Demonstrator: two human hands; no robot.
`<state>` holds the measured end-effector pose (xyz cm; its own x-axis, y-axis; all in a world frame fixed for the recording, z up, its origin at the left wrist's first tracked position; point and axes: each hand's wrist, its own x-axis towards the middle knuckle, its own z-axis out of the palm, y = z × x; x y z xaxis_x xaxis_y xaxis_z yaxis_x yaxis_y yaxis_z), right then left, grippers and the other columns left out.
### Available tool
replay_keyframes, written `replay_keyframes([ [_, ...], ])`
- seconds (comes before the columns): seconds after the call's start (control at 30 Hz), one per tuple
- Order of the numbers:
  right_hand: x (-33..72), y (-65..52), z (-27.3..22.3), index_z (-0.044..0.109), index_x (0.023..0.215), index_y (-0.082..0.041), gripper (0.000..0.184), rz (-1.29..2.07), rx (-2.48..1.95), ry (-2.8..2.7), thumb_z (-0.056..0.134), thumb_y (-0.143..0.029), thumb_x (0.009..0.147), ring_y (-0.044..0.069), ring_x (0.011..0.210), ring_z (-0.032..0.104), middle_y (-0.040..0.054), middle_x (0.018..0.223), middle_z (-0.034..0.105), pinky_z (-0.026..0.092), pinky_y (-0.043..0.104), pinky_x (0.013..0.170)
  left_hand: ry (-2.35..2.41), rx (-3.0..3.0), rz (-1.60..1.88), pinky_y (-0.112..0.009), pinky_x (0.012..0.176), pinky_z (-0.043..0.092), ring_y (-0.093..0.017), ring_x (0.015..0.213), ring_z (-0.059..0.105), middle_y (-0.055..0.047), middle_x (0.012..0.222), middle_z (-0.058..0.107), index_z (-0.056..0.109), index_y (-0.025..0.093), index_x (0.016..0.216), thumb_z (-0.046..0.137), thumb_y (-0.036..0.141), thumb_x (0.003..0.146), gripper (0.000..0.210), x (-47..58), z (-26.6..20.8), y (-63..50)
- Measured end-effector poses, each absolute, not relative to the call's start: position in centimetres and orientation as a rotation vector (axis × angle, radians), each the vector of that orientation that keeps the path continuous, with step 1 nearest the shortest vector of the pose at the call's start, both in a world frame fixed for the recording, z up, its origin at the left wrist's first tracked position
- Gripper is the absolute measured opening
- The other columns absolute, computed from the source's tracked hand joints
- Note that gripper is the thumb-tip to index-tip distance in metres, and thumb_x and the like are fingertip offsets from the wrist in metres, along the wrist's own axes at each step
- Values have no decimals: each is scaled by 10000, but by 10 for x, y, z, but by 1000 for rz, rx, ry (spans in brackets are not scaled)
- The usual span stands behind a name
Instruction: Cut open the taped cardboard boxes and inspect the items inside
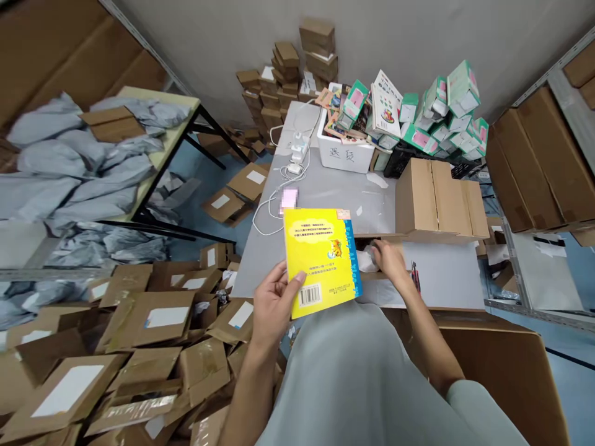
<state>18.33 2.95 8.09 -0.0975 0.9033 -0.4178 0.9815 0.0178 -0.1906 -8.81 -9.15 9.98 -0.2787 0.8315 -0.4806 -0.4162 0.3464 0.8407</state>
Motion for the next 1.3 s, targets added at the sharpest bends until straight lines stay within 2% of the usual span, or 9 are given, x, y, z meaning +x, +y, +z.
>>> replay_keyframes([
  [0.1,188,-14,114,754,1483,-210,431,-1024,2308,2374,546,-394,1152,319,1302,783,170,1520,756,609,444,1129,1371,503,1299,-338,642,702,-332,825,866,-145,1045,883,750,155,1231,1028,650,655,809,-77,105,-86],
  [0.27,151,-65,149,674,1597,-303,660,-2073,2229,2445,776,-593,1012,333,1417,738,122,1599,715,682,450,1071,1486,1070,1389,-315,789,708,-269,849,868,-119,1113,892,836,182,1266,752,505,1019,415,-34,114,-80],
  [0.47,135,-38,164,846,1103,-204,565,-1984,2723,2358,825,-735,908,365,1026,859,161,1178,885,726,459,880,1144,1893,1563,-426,1177,646,-323,1351,785,-154,1439,802,812,206,1434,697,222,1016,434,-10,113,-74],
  [0.6,167,-12,181,835,1096,-203,644,-2469,2625,2125,933,-758,786,401,989,870,164,1187,887,733,494,846,1339,1485,1552,-537,1290,543,-361,1512,667,-166,1553,735,799,210,1440,777,423,1015,475,-39,125,-50],
  [0.7,179,-5,194,840,1063,-210,657,-2641,2430,2056,953,-777,751,414,915,878,160,1113,896,735,518,818,1175,1065,1305,-558,1154,641,-434,1369,757,-220,1430,796,832,154,1341,850,678,903,683,-56,143,-31],
  [0.87,169,0,209,798,1008,-217,650,-2692,2301,2135,970,-775,722,396,884,881,150,1095,897,733,497,788,903,815,1128,-490,906,720,-421,1023,862,-184,1063,885,870,129,1076,1021,668,688,681,-49,166,-23],
  [1.1,167,18,220,742,1141,-220,771,-2499,2518,2370,937,-823,703,405,1164,841,195,1306,849,733,487,894,983,821,1328,-439,865,716,-372,963,856,-160,1066,884,852,129,1061,1008,696,673,704,-36,180,-22],
  [1.23,161,2,228,747,1386,-224,709,-1654,2912,2885,805,-744,908,356,1394,730,194,1528,738,652,509,1135,1215,974,1506,-395,857,711,-348,983,848,-109,1036,886,862,156,1033,913,691,808,583,-32,184,-19],
  [1.3,147,-10,228,741,1449,-243,630,-1722,2644,2972,765,-664,980,341,1408,727,176,1552,728,654,501,1137,1338,1086,1599,-391,902,705,-334,979,848,-91,1046,889,873,171,1061,821,655,922,506,-25,180,-21],
])
